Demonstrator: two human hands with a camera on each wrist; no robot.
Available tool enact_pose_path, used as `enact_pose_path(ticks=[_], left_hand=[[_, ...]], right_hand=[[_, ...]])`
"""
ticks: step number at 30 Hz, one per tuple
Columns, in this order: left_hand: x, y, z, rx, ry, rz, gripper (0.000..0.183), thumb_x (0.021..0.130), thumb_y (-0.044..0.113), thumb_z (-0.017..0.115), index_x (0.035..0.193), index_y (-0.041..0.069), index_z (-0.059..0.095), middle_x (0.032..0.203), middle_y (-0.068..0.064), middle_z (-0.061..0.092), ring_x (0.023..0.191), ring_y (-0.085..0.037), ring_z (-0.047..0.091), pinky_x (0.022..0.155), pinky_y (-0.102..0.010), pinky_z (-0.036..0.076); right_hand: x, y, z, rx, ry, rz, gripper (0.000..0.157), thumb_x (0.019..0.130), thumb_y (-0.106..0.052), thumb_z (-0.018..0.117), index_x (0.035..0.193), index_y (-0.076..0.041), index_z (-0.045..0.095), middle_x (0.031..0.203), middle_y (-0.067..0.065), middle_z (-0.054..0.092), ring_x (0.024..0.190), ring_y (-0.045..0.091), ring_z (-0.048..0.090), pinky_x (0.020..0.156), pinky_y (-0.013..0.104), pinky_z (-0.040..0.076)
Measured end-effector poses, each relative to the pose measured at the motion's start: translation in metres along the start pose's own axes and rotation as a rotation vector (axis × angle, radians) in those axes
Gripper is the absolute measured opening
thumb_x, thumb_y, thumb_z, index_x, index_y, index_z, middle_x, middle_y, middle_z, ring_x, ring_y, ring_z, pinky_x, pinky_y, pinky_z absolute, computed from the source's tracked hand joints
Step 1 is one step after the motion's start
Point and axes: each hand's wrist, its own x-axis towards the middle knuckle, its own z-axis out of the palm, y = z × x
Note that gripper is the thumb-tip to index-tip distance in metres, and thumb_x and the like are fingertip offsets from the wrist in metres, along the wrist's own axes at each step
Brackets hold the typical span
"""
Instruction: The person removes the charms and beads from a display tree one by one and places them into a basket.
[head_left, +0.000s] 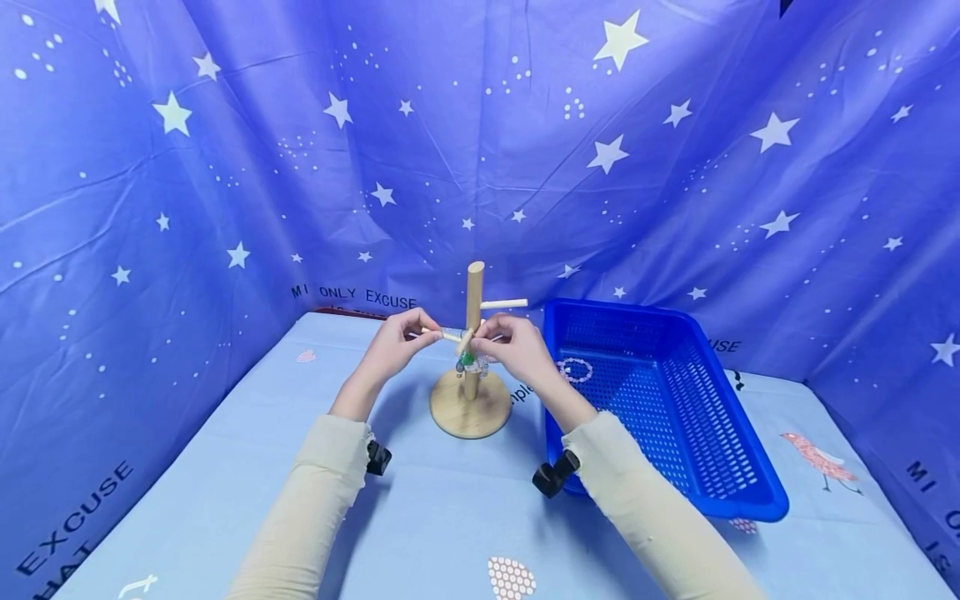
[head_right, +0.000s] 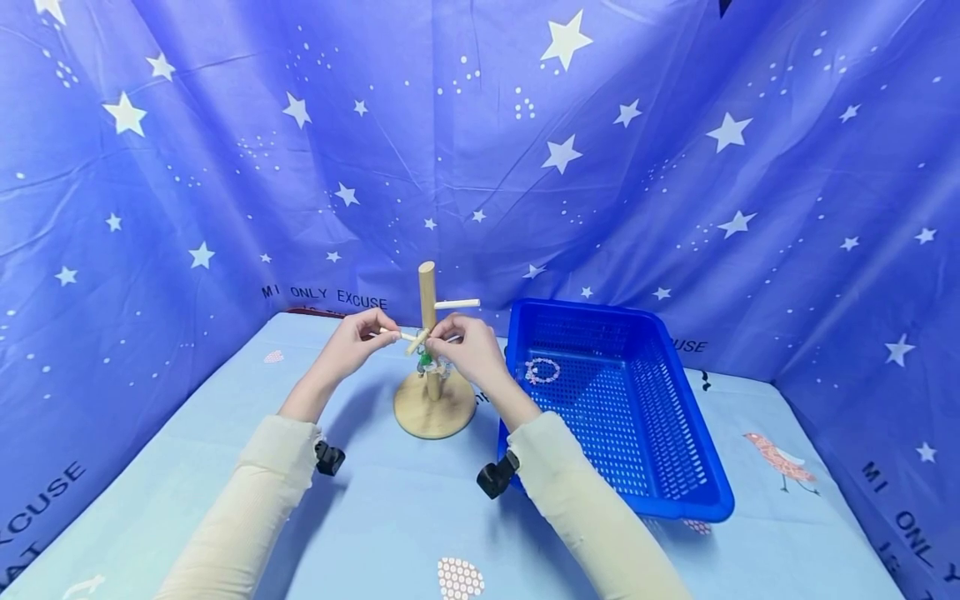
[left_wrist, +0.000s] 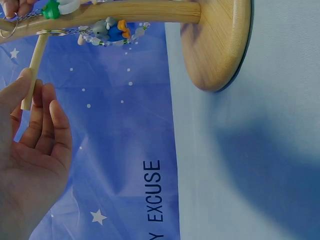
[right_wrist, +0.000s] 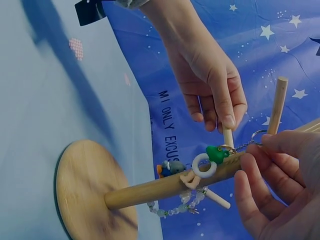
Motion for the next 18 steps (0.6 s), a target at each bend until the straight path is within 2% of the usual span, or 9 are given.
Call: enact_pose_path(ticks=[3, 9, 18], left_hand=[[0.0003, -0.0005, -0.0001, -0.003, -0.002, -0.001, 0.010, 0.088, 0.018, 0.067, 0.088, 0.008, 0.063, 0.090, -0.008, 0.066, 0.078, -0.019, 0.059, 0.068, -0.031, 0.047], [0.0000, -0.0003, -0.0001, -0.008, -0.003, 0.005, 0.010, 0.087, 0.018, 0.067, 0.088, 0.008, 0.064, 0.091, -0.008, 0.066, 0.078, -0.020, 0.060, 0.069, -0.032, 0.048], [-0.0006, -0.0005, -0.0003, -0.015, 0.000, 0.011, 0.013, 0.087, 0.018, 0.067, 0.089, 0.006, 0.064, 0.092, -0.010, 0.067, 0.079, -0.020, 0.061, 0.070, -0.030, 0.048]], right_hand=[[-0.0010, -0.0017, 0.0014, 0.057, -0.018, 0.026, 0.013, 0.085, -0.014, 0.070, 0.090, -0.002, 0.065, 0.089, 0.013, 0.070, 0.082, 0.031, 0.067, 0.067, 0.032, 0.057], [-0.0050, -0.0052, 0.0023, 0.136, -0.045, 0.039, 0.013, 0.086, -0.010, 0.068, 0.090, 0.000, 0.063, 0.091, 0.016, 0.069, 0.076, 0.016, 0.066, 0.076, 0.045, 0.055], [-0.0092, -0.0066, 0.0012, 0.184, -0.092, 0.019, 0.013, 0.086, -0.010, 0.068, 0.091, 0.001, 0.062, 0.090, 0.015, 0.068, 0.082, 0.022, 0.066, 0.077, 0.048, 0.055]])
